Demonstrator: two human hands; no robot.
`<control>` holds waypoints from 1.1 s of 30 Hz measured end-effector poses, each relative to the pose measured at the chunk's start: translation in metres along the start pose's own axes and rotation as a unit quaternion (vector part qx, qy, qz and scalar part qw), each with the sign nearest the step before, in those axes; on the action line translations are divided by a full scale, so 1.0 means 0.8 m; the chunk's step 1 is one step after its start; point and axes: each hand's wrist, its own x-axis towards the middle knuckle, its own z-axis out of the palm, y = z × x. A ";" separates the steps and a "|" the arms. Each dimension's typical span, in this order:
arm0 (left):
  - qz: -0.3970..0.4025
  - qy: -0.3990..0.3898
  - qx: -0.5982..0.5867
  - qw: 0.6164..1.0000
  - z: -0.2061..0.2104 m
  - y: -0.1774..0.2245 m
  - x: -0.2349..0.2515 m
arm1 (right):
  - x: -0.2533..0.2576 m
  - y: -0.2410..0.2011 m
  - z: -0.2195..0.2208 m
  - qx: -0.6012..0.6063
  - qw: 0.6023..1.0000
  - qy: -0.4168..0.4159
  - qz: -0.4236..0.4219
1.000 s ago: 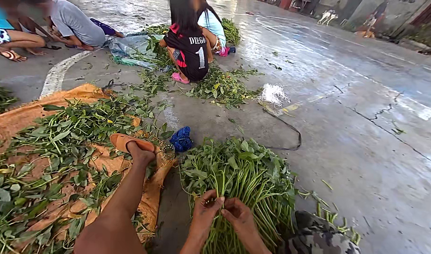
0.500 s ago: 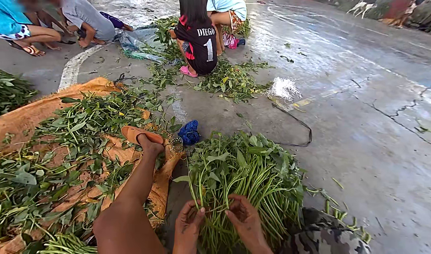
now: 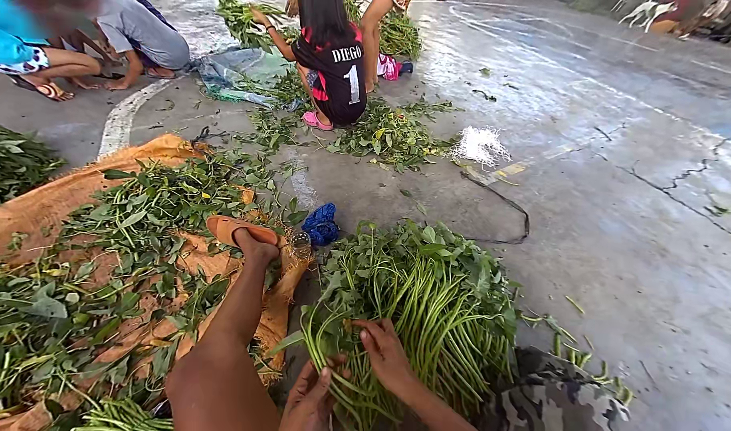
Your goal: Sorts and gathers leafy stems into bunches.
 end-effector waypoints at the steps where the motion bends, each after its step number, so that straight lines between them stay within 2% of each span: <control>1: 0.010 0.012 -0.030 0.999 -0.005 0.010 0.001 | 0.018 0.009 -0.003 -0.032 0.999 -0.004 0.034; 3: 0.052 0.013 -0.081 0.995 -0.018 0.027 0.009 | 0.054 0.024 -0.009 -0.109 0.987 -0.046 0.105; 5: 0.101 -0.015 -0.107 0.989 -0.032 0.043 0.021 | 0.076 0.037 -0.012 -0.174 0.974 -0.075 0.126; 8: 0.139 0.005 -0.088 0.986 -0.035 0.061 0.032 | 0.072 0.038 -0.025 -0.178 0.980 0.006 0.091; 12: 0.131 0.008 -0.046 0.990 -0.014 0.044 0.061 | 0.027 0.021 -0.059 -0.179 0.975 0.118 0.058; 15: 0.105 -0.023 0.016 0.994 0.020 0.018 0.081 | -0.004 0.022 -0.068 -0.075 0.982 0.171 0.013; 17: 0.089 -0.050 0.048 0.994 0.039 0.006 0.086 | -0.022 0.022 -0.063 0.009 0.987 0.160 -0.012; 19: 0.059 -0.070 0.068 0.993 0.054 0.000 0.086 | -0.037 0.019 -0.053 0.039 0.991 0.128 -0.014; 22: 0.011 -0.105 0.092 0.990 0.062 -0.011 0.084 | -0.047 0.031 -0.031 0.007 0.994 0.096 -0.044; 25: 0.003 -0.147 0.112 0.983 0.057 -0.023 0.088 | -0.049 0.045 -0.015 -0.029 0.994 0.078 -0.077; 29: 0.012 -0.156 0.093 0.983 0.049 -0.026 0.088 | -0.041 0.046 -0.016 0.016 0.992 0.063 -0.105; 31: 0.011 -0.139 0.074 0.987 0.045 -0.020 0.089 | -0.028 0.045 -0.022 0.036 0.994 0.067 -0.081; 33: 0.006 -0.126 0.055 0.990 0.042 -0.011 0.089 | -0.009 0.043 -0.031 0.004 0.998 0.048 -0.042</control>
